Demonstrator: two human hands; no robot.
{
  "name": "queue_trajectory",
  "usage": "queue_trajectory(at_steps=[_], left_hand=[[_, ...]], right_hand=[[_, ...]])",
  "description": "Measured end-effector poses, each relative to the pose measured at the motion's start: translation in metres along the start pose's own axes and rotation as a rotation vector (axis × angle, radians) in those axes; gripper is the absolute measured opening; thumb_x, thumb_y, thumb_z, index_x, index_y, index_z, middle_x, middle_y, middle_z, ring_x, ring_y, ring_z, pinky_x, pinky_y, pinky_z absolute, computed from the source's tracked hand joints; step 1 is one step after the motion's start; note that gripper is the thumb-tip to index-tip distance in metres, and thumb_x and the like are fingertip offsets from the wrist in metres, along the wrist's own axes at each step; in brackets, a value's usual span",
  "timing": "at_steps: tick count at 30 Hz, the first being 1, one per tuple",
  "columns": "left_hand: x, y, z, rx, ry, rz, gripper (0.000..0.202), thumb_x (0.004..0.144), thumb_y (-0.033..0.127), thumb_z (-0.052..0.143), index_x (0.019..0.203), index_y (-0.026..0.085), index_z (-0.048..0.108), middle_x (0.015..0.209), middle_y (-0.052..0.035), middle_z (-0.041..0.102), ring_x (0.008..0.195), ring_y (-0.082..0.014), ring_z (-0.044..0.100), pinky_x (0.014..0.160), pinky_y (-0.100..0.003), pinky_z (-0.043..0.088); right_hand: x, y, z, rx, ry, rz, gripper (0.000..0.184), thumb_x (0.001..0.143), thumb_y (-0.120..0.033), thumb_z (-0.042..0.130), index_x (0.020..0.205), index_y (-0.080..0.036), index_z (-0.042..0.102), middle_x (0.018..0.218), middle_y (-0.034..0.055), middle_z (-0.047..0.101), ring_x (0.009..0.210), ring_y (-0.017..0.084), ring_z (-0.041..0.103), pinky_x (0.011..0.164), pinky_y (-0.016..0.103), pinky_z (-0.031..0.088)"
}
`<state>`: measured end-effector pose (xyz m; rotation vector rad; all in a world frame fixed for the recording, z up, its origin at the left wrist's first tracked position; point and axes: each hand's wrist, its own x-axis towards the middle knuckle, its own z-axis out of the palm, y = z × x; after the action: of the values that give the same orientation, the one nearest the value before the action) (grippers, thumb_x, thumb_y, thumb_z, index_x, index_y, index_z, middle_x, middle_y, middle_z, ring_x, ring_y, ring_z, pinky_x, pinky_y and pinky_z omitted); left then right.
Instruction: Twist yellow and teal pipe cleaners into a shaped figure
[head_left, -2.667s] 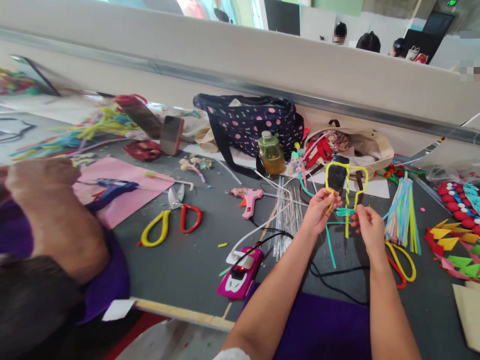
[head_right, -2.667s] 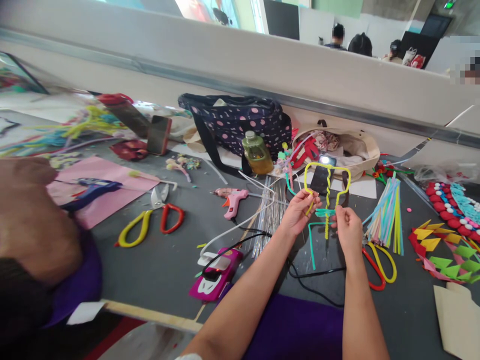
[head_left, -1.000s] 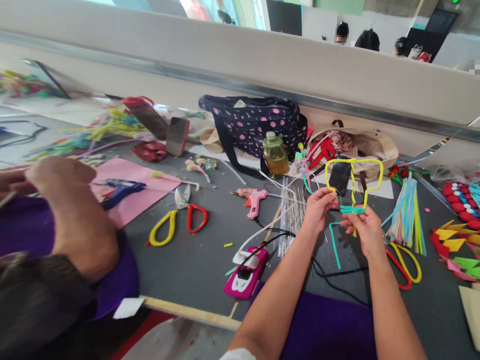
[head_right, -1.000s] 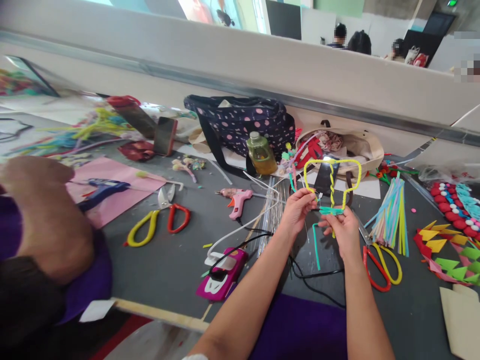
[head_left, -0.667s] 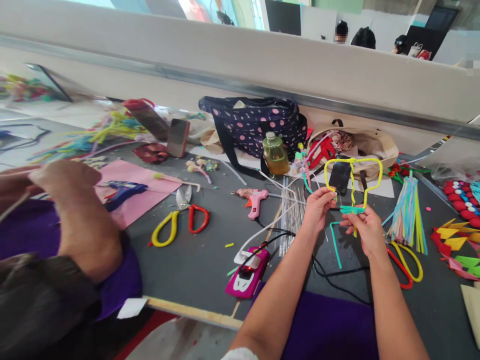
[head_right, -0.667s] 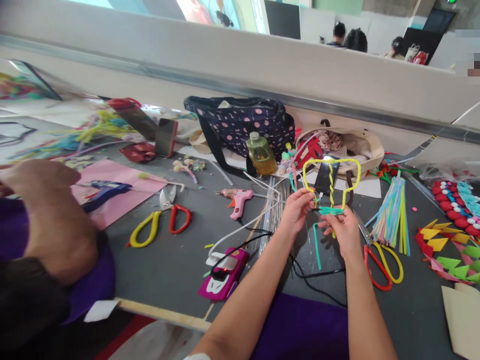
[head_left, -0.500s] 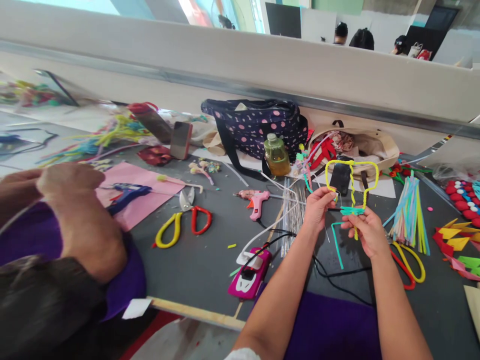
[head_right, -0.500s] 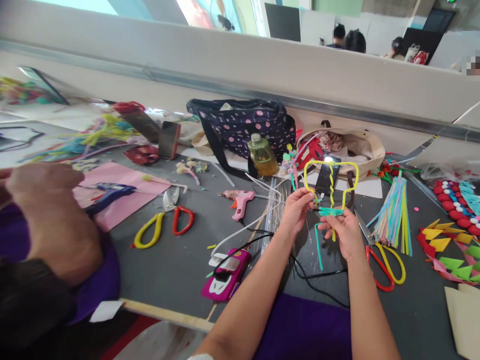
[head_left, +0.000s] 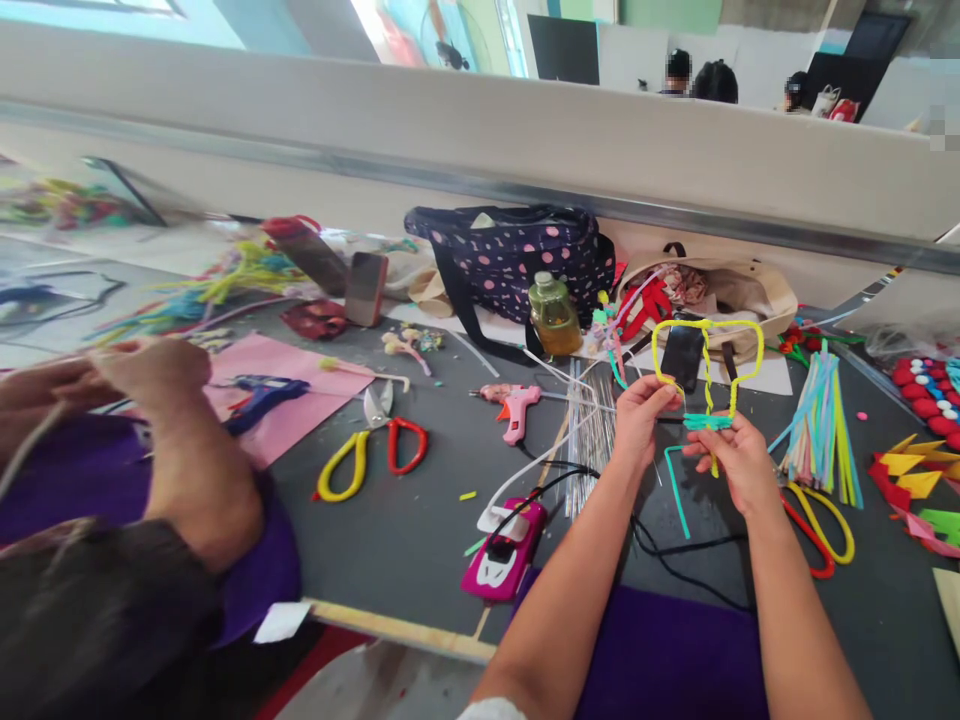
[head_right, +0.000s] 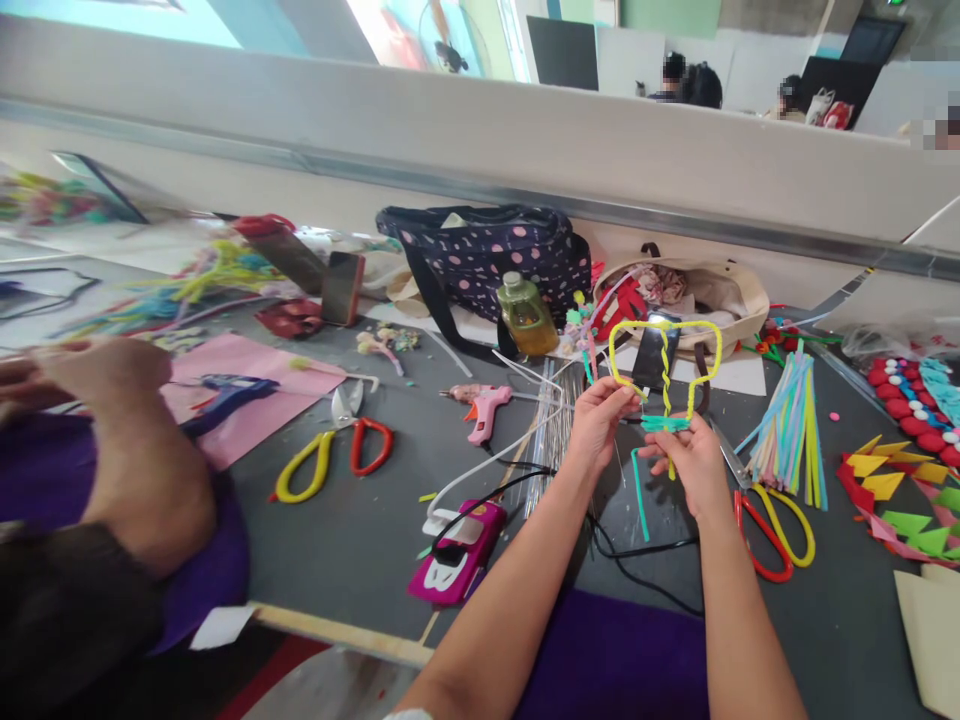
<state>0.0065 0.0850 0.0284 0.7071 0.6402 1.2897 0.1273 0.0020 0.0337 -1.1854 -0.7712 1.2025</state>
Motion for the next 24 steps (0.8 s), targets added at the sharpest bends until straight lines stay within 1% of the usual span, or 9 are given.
queue_trajectory(at_steps=[3,6,10,12,15,18,20,21,24], left_hand=[[0.0,0.001,0.0,-0.023,0.002,-0.051,0.028,0.061,0.03,0.084,0.078,0.014,0.068,0.069,-0.0009,0.068,0.061,-0.0107,0.064,0.063,-0.023,0.05],[0.001,0.0,-0.001,-0.032,0.042,-0.067,0.03,0.06,0.033,0.084,0.075,0.015,0.066,0.068,-0.0007,0.069,0.059,-0.0104,0.064,0.064,-0.024,0.051],[0.003,-0.001,-0.004,-0.02,0.044,-0.088,0.032,0.059,0.034,0.085,0.073,0.014,0.064,0.067,-0.0014,0.07,0.06,-0.0115,0.066,0.066,-0.024,0.052],[0.003,-0.002,-0.005,-0.005,0.02,-0.106,0.032,0.059,0.034,0.085,0.071,0.013,0.064,0.067,-0.0021,0.07,0.061,-0.0122,0.067,0.067,-0.024,0.053],[0.002,-0.004,-0.006,0.005,-0.018,-0.133,0.032,0.06,0.035,0.085,0.069,0.013,0.063,0.067,-0.0028,0.07,0.062,-0.0133,0.068,0.066,-0.024,0.054],[0.0,-0.007,-0.003,0.018,-0.025,-0.163,0.033,0.06,0.036,0.085,0.068,0.013,0.064,0.066,-0.0036,0.071,0.063,-0.0145,0.068,0.066,-0.025,0.054],[-0.002,-0.01,0.0,0.027,-0.019,-0.187,0.033,0.059,0.037,0.085,0.068,0.013,0.064,0.067,-0.0043,0.071,0.064,-0.0151,0.069,0.066,-0.025,0.054],[-0.003,-0.012,0.001,0.03,-0.017,-0.197,0.033,0.06,0.037,0.084,0.069,0.013,0.064,0.067,-0.0047,0.071,0.063,-0.015,0.068,0.066,-0.025,0.053],[-0.006,-0.016,0.004,0.043,-0.023,-0.216,0.031,0.062,0.037,0.083,0.07,0.013,0.066,0.069,-0.0058,0.072,0.061,-0.0142,0.068,0.065,-0.025,0.052]], right_hand=[[0.0,0.001,0.001,-0.033,0.018,-0.014,0.042,0.064,-0.04,0.083,0.088,-0.02,0.054,0.076,0.003,0.074,0.061,0.02,0.072,0.044,0.023,0.054],[0.0,0.002,0.002,-0.056,0.025,-0.004,0.043,0.064,-0.042,0.082,0.089,-0.02,0.055,0.076,0.0033,0.073,0.063,0.02,0.072,0.047,0.025,0.055],[0.007,0.01,-0.001,-0.07,0.112,-0.08,0.054,0.065,-0.045,0.079,0.106,-0.022,0.052,0.085,0.0031,0.071,0.072,0.022,0.071,0.053,0.029,0.057],[0.012,0.014,-0.006,-0.132,0.246,-0.2,0.06,0.068,-0.046,0.076,0.115,-0.022,0.049,0.096,0.0058,0.069,0.081,0.021,0.07,0.062,0.032,0.058],[0.012,0.014,-0.013,-0.406,0.511,-0.472,0.053,0.075,-0.044,0.071,0.119,-0.019,0.052,0.109,0.0112,0.063,0.092,0.021,0.065,0.074,0.035,0.055],[0.001,0.006,-0.011,-0.654,0.68,-0.754,0.039,0.087,-0.036,0.06,0.12,-0.018,0.055,0.103,0.011,0.063,0.086,0.02,0.063,0.076,0.035,0.052],[-0.006,0.001,-0.006,-0.74,0.676,-0.879,0.027,0.091,-0.031,0.056,0.114,-0.018,0.059,0.094,0.0095,0.065,0.086,0.02,0.063,0.077,0.034,0.051],[-0.009,0.0,-0.003,-0.777,0.621,-0.899,0.021,0.092,-0.03,0.053,0.108,-0.018,0.062,0.093,0.0092,0.066,0.086,0.02,0.064,0.078,0.034,0.051],[-0.008,0.001,0.001,-0.889,0.454,-0.831,0.021,0.096,-0.029,0.047,0.1,-0.019,0.065,0.092,0.0087,0.07,0.086,0.02,0.065,0.08,0.033,0.05]])
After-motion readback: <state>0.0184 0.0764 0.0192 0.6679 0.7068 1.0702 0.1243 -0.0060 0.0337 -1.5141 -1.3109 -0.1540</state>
